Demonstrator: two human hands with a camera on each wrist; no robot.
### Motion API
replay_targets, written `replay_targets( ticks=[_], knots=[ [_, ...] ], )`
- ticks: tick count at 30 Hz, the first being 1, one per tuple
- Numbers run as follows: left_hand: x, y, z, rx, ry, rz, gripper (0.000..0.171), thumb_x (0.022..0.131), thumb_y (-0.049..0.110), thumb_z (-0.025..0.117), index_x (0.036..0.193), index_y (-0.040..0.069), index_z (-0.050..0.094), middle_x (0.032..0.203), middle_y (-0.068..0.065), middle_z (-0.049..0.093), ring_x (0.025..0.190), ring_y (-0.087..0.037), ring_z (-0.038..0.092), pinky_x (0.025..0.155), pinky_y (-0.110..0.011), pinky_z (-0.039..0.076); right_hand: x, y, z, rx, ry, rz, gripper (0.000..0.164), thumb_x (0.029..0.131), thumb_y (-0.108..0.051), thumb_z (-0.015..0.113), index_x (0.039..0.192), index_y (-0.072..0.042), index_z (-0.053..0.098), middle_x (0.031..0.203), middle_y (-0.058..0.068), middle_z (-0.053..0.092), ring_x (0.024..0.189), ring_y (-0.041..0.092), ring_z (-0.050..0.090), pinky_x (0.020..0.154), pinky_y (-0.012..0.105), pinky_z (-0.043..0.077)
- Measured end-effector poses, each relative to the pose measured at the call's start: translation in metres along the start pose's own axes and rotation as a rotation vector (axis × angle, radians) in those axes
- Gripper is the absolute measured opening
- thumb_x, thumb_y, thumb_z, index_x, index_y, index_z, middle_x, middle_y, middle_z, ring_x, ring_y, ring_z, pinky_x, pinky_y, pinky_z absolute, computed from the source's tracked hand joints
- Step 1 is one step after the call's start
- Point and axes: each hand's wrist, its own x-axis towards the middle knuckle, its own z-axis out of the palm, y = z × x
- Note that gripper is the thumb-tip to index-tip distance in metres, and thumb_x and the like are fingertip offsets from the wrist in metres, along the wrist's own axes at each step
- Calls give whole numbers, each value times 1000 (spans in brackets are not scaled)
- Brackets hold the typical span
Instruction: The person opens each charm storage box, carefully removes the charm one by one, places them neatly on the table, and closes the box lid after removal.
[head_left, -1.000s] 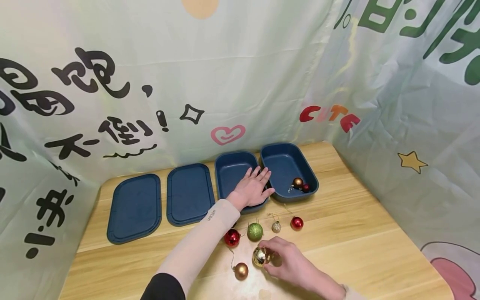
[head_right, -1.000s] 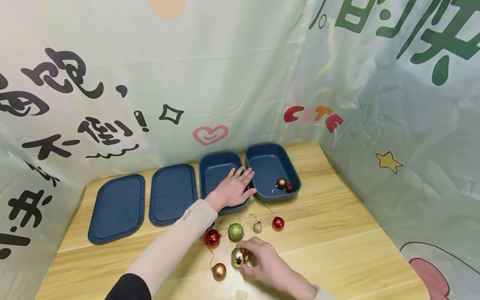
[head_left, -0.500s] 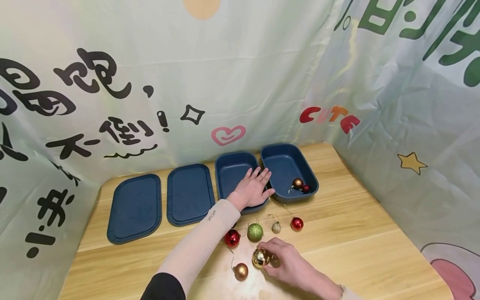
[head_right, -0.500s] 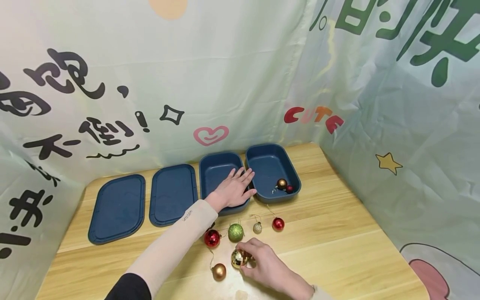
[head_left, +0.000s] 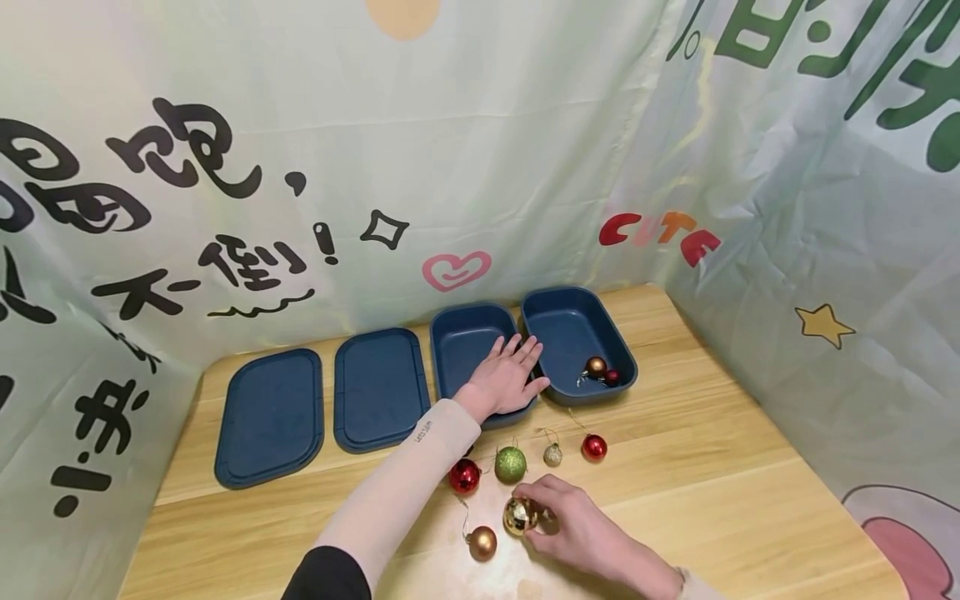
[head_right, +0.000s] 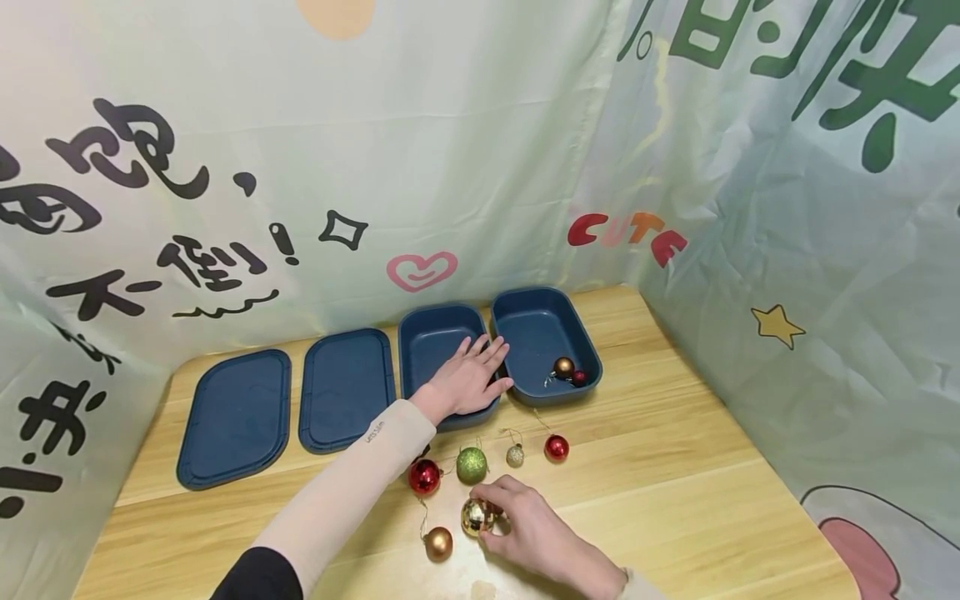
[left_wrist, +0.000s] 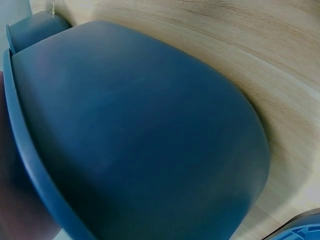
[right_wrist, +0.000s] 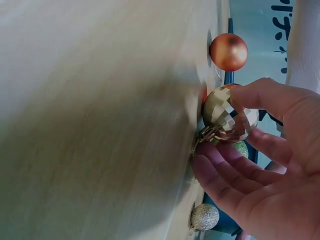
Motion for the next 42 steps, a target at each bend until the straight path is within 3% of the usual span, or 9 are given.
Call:
replay_targets(
  ticks=[37,42],
  knots=[
    [0,0,2,-10,13,-6,72,113,58,23,171,16,17,179,-4,13,166,-29,12,135,-48,8,-2,-4,-4,24,-80,77,53,84,-12,87,134,-6,69,112,-2,71,92,4,63,77,25,59],
    [0,0,3,-5,13,-6,72,113,59,22,171,17,16,179,-3,13,166,-29,11,135,-48,8,0,-9,-12,-4,-55,55,54,82,-13,88,132,-5,69,115,2,72,93,8,65,80,27,61]
  ],
)
